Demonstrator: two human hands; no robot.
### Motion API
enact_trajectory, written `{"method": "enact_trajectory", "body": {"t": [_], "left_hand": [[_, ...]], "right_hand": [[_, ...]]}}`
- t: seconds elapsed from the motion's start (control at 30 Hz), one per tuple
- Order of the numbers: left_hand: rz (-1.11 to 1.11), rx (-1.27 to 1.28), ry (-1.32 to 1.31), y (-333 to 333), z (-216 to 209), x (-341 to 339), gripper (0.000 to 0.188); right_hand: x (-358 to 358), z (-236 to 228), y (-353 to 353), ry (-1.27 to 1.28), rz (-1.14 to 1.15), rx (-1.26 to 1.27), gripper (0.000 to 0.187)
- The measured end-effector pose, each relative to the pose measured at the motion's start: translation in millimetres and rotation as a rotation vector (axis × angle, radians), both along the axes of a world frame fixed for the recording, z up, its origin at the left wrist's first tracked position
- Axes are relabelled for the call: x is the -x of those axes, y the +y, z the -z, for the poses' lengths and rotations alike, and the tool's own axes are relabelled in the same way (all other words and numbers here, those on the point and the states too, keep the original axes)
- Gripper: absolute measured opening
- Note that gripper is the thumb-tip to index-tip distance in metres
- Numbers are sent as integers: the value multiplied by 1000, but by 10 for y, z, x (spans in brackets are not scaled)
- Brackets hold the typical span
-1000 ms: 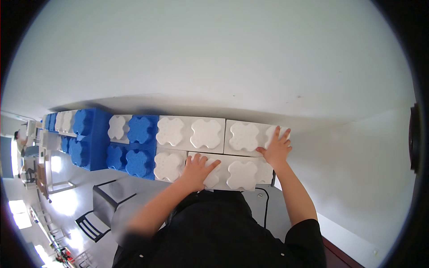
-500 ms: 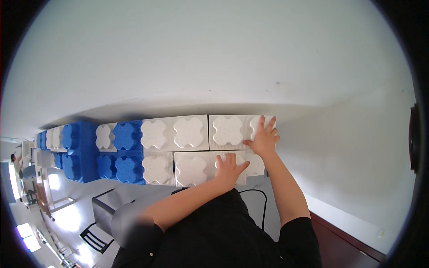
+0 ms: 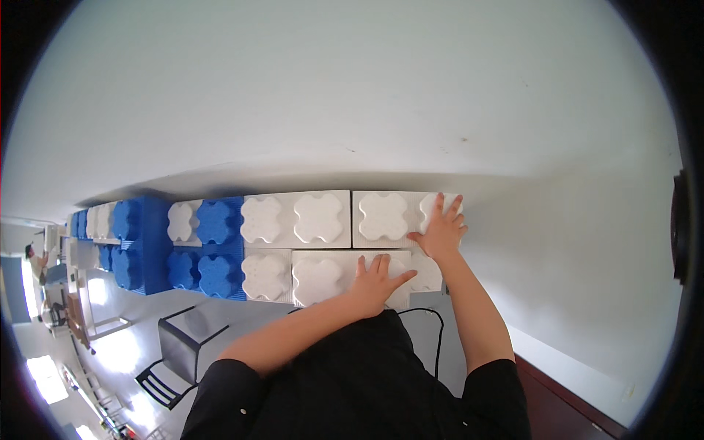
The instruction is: Stack and arrange large interlocking blue and white foam blocks into a wall structure.
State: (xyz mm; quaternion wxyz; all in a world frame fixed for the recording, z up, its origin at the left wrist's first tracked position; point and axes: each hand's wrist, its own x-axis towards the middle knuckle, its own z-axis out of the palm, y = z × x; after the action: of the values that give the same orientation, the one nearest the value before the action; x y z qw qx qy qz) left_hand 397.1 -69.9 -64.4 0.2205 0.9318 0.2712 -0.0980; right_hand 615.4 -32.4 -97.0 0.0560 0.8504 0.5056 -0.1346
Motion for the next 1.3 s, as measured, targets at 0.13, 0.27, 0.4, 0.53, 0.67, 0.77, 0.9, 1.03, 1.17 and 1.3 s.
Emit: {"method": "enact_trajectory", "body": {"t": [0.13,0.27,0.4,0.53,0.67,0.77,0.9,1.03,1.17,1.3], "left_hand": [[-261,283,-369,454,-288,719,78],[-616,-42,-314,666,-9,1688,59],[-699,-288,-42,553,234,2083,60],[-742,-319,-74,440,512,2089,63],[-769,-321,-160,461,538,2044,62],[-773,-298,-194,471,495,2012,60],[-794,-319,-205,441,489,2016,60],[-796,-303,-214,433,476,2009,60],[-808,-340,-231,455,466,2024,59],[-787,-341,-224,452,463,1982,58]], "right_hand": [[2,-103,-8,13,5,26,131],[-12,-275,-34,-13,-23,83,128],[375,-778,129,-18,-136,443,104],[1410,-871,-216,453,-597,197,95],[2215,-604,-351,238,-927,-14,109],[2336,-229,-393,63,-918,-7,111],[2269,-155,-382,110,-932,27,99],[2148,-176,-409,217,-927,-28,94],[1989,-310,-416,269,-945,-72,91],[2081,-377,-406,247,-934,-30,98]]}}
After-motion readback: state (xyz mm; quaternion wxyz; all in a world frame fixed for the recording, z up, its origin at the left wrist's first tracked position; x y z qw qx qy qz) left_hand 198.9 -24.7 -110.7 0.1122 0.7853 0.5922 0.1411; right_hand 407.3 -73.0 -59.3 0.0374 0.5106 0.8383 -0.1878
